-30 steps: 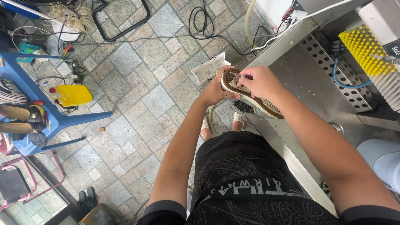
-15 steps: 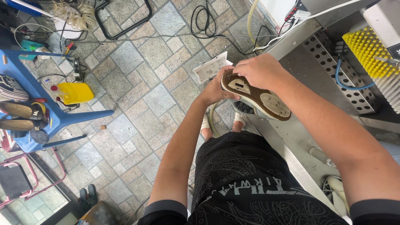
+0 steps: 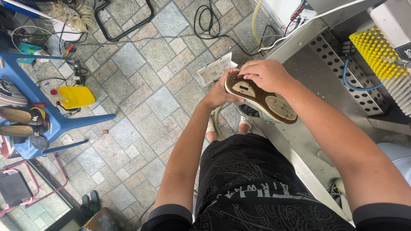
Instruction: The person uses a small metal tool to scrape debris from the sole of a brown slip-on shoe. They then use a handheld electric sprayer to apply liquid to the sole.
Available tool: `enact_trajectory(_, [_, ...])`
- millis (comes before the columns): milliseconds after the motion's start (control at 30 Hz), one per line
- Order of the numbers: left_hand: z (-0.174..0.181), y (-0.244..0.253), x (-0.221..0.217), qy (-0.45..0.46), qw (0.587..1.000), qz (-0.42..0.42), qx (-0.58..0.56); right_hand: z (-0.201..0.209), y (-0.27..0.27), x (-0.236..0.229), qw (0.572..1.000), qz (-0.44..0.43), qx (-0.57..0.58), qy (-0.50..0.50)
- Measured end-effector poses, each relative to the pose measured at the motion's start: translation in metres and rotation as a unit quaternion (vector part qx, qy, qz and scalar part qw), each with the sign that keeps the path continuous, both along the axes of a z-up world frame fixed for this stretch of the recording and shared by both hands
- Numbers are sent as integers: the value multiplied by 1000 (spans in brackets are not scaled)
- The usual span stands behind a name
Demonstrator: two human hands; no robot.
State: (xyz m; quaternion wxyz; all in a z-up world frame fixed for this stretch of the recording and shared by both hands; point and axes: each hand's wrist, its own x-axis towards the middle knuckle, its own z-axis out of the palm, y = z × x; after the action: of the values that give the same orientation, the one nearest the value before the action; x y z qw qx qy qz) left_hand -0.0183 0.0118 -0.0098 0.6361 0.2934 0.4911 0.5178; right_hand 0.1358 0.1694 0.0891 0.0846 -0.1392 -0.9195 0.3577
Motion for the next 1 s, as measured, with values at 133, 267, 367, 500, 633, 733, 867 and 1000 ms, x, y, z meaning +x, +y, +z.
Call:
enact_trajectory(133, [-1, 0, -1, 51, 999, -6, 5, 15, 0, -12, 974, 46, 148, -164])
enact_trajectory(267, [-1, 1, -1, 97, 995, -9, -20, 15, -4, -17, 962, 88, 231, -112])
enact_trajectory(367, [1, 4, -3, 118, 993, -12, -23, 7, 1, -16, 980, 75, 166, -74])
enact_trajectory(500, [-1, -1, 1, 69, 998, 1, -4, -4, 2, -9, 997, 42, 62, -17])
enact_trajectory(633, [-5, -1, 0, 8, 1000, 12, -3, -12, -1, -5, 1000, 22, -2, 19])
enact_trajectory(733, [-7, -3, 3, -21, 1000, 20, -6, -18, -7, -9, 998, 14, -3, 55])
enact_trajectory(867, [-5, -3, 4, -23, 999, 32, -2, -22, -12, -5, 997, -31, -47, 58])
enact_trajectory(1000, [3, -3, 5, 37, 999, 35, 10, -24, -18, 10, 988, -118, -61, 79])
